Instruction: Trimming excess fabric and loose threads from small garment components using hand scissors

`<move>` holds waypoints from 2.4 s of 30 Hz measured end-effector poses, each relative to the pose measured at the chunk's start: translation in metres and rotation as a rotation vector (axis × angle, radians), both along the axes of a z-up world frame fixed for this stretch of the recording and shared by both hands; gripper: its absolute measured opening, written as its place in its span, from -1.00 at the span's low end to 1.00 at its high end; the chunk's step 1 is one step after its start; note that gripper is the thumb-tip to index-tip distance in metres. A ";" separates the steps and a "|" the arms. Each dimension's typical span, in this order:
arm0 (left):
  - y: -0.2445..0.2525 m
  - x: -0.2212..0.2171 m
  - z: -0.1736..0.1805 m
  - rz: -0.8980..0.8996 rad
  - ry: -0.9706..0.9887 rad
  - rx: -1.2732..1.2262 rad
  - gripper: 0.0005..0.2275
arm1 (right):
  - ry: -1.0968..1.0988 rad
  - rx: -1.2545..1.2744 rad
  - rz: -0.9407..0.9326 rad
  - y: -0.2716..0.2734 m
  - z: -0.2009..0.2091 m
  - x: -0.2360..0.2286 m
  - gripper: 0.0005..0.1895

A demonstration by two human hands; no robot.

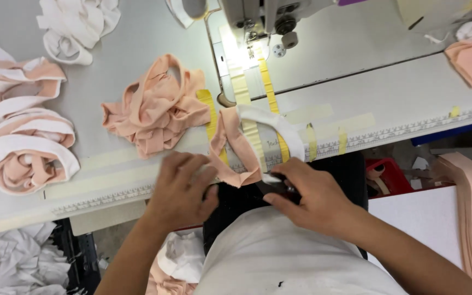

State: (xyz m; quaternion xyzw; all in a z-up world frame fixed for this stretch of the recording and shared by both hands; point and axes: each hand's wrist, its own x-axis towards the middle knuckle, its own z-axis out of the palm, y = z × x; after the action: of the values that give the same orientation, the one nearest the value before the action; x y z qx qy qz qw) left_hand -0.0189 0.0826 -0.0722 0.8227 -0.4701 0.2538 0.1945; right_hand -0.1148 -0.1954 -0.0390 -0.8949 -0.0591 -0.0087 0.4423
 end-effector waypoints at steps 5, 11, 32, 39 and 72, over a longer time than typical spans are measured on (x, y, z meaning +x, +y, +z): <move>-0.021 -0.004 0.000 0.006 0.009 0.011 -0.89 | -0.118 -0.098 0.126 0.027 -0.011 0.013 -0.50; -0.043 -0.002 0.052 -0.148 0.883 -0.348 -0.95 | -0.041 0.346 0.051 0.020 -0.012 0.036 -0.87; -0.077 -0.004 0.084 -0.292 1.309 -0.478 -0.93 | -0.014 0.233 0.347 -0.022 0.081 0.044 -0.83; -0.080 -0.003 0.088 -0.307 1.305 -0.446 -0.94 | 0.027 0.229 0.354 -0.030 0.055 0.040 -0.73; -0.082 0.005 0.048 -0.327 1.785 -0.437 -0.95 | -0.171 0.359 0.393 -0.008 0.046 0.058 -0.86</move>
State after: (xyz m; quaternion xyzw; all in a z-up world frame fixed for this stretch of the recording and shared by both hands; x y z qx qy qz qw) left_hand -0.0135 0.0006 -0.0240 0.5820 -0.1982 -0.4201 0.6675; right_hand -0.0572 -0.2031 0.0071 -0.7694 -0.2662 -0.0085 0.5805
